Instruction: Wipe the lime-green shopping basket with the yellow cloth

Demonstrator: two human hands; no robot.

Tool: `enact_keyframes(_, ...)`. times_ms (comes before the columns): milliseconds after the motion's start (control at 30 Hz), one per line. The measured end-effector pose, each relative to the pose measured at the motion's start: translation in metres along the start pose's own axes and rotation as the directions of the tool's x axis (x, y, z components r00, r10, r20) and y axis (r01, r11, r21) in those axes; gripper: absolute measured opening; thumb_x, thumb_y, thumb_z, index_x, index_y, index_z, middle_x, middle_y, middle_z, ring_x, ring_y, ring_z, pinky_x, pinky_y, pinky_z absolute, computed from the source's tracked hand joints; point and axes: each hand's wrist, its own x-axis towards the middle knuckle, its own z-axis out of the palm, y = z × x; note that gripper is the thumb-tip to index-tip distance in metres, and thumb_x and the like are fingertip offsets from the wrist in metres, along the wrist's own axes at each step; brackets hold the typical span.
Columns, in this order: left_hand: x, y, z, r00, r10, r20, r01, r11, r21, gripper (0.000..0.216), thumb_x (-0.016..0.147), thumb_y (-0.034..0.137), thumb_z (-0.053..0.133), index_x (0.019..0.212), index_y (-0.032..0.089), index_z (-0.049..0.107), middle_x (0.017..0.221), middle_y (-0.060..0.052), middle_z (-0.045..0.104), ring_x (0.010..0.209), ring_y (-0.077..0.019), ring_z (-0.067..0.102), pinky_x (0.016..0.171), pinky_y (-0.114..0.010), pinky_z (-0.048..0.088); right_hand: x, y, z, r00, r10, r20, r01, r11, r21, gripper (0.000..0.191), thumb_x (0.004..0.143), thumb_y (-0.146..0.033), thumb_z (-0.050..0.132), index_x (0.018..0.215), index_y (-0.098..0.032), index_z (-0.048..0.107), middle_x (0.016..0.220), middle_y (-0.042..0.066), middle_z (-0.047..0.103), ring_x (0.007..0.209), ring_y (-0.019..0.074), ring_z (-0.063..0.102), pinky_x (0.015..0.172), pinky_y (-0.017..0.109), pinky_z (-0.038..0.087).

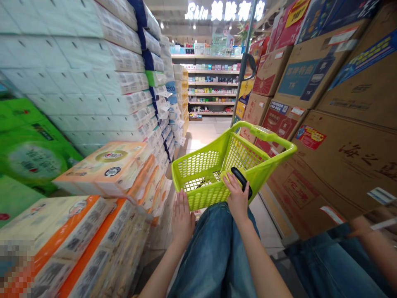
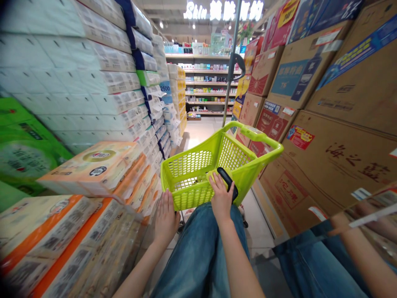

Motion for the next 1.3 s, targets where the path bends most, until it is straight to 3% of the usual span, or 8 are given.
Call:
enact_keyframes(133, -0.001, 0.0, 0.004, 1.0, -0.002, -0.009, 0.002, 1.0, -0.002, 0.087, 0.088, 0.014, 0.049, 0.156, 0.008, -0.004, 0.161, -0.021, 0.023, 0.151, -0.0305, 0.019, 0.117, -0.049, 0.033, -0.007, -0.03, 0.018, 0.998, 0.056, -0.021, -0.056, 0.998, 0.005, 0.077, 0.075, 0.006, 0.034, 0.144, -0.025, 0.047, 0.155, 0.003, 0.042, 0.146, 0.0161, 0.032, 0.122, 0.05, -0.007)
enact_keyframes(267, -0.003, -0.001, 0.009, 0.999, 0.005, -0.038, -0.003, 0.999, 0.039, 0.084, 0.089, 0.013, 0.045, 0.156, 0.01, -0.005, 0.161, -0.02, 0.024, 0.15, -0.0299, 0.021, 0.117, -0.048, 0.035, -0.028, -0.084, 0.048, 0.991, -0.124, 0.059, 0.119, 0.989, 0.083, 0.067, 0.085, 0.0, 0.036, 0.147, -0.025, 0.044, 0.154, 0.004, 0.043, 0.146, 0.0153, 0.032, 0.122, 0.049, -0.007)
enact_keyframes(367, -0.004, -0.004, 0.011, 0.998, 0.009, -0.069, -0.001, 0.994, 0.109, 0.079, 0.091, 0.008, 0.037, 0.156, 0.015, -0.007, 0.16, -0.017, 0.029, 0.149, -0.0263, 0.025, 0.117, -0.046, 0.035, -0.04, -0.106, 0.059, 0.968, -0.238, 0.076, 0.224, 0.963, 0.152, 0.058, 0.091, -0.007, 0.039, 0.146, -0.026, 0.044, 0.154, 0.004, 0.043, 0.146, 0.0144, 0.031, 0.122, 0.047, -0.007)
enact_keyframes(533, -0.003, -0.006, 0.008, 1.0, 0.021, -0.012, -0.02, 0.998, 0.054, 0.086, 0.089, 0.015, 0.048, 0.156, 0.01, -0.005, 0.159, -0.021, 0.028, 0.149, -0.0302, 0.024, 0.117, -0.049, 0.035, -0.03, -0.082, 0.044, 0.934, -0.341, 0.111, 0.318, 0.93, 0.181, 0.063, 0.089, -0.004, 0.042, 0.145, -0.032, 0.044, 0.152, 0.003, 0.047, 0.144, 0.0142, 0.036, 0.12, 0.051, -0.013)
enact_keyframes(800, -0.001, 0.001, 0.002, 1.0, -0.005, -0.014, 0.005, 1.0, 0.004, 0.086, 0.088, 0.014, 0.05, 0.156, 0.009, -0.002, 0.161, -0.02, 0.024, 0.15, -0.0311, 0.02, 0.118, -0.05, 0.032, 0.004, 0.004, 0.002, 0.999, -0.045, -0.026, 0.044, 0.998, -0.04, 0.078, 0.073, 0.007, 0.035, 0.139, -0.032, 0.052, 0.151, -0.001, 0.048, 0.142, 0.0152, 0.039, 0.121, 0.055, -0.005)
enact_keyframes(933, -0.001, 0.003, 0.002, 1.0, -0.014, -0.008, 0.014, 1.0, -0.007, 0.089, 0.086, 0.013, 0.051, 0.156, 0.008, -0.004, 0.162, -0.021, 0.022, 0.15, -0.0311, 0.02, 0.118, -0.049, 0.033, 0.0, -0.018, 0.014, 0.998, 0.007, -0.056, -0.009, 0.999, -0.05, 0.073, 0.076, 0.005, 0.036, 0.14, -0.025, 0.052, 0.15, 0.004, 0.049, 0.142, 0.0194, 0.038, 0.122, 0.053, 0.004)
enact_keyframes(1167, -0.002, 0.0, 0.009, 0.999, -0.008, -0.045, 0.011, 0.997, 0.075, 0.081, 0.09, 0.011, 0.041, 0.156, 0.012, -0.006, 0.161, -0.019, 0.026, 0.15, -0.0281, 0.022, 0.117, -0.048, 0.034, -0.035, -0.099, 0.061, 0.978, -0.203, 0.038, 0.199, 0.977, 0.082, 0.054, 0.093, -0.009, 0.039, 0.146, -0.021, 0.045, 0.153, 0.008, 0.045, 0.145, 0.0187, 0.033, 0.122, 0.048, 0.013)
enact_keyframes(1300, -0.003, -0.002, 0.01, 0.999, 0.002, -0.048, 0.002, 0.997, 0.081, 0.082, 0.09, 0.012, 0.043, 0.157, 0.014, -0.004, 0.161, -0.017, 0.026, 0.15, -0.0275, 0.023, 0.118, -0.047, 0.033, -0.036, -0.098, 0.058, 0.945, -0.314, 0.092, 0.305, 0.946, 0.107, 0.053, 0.094, -0.012, 0.043, 0.145, -0.026, 0.045, 0.153, 0.005, 0.046, 0.144, 0.0169, 0.034, 0.122, 0.046, 0.012)
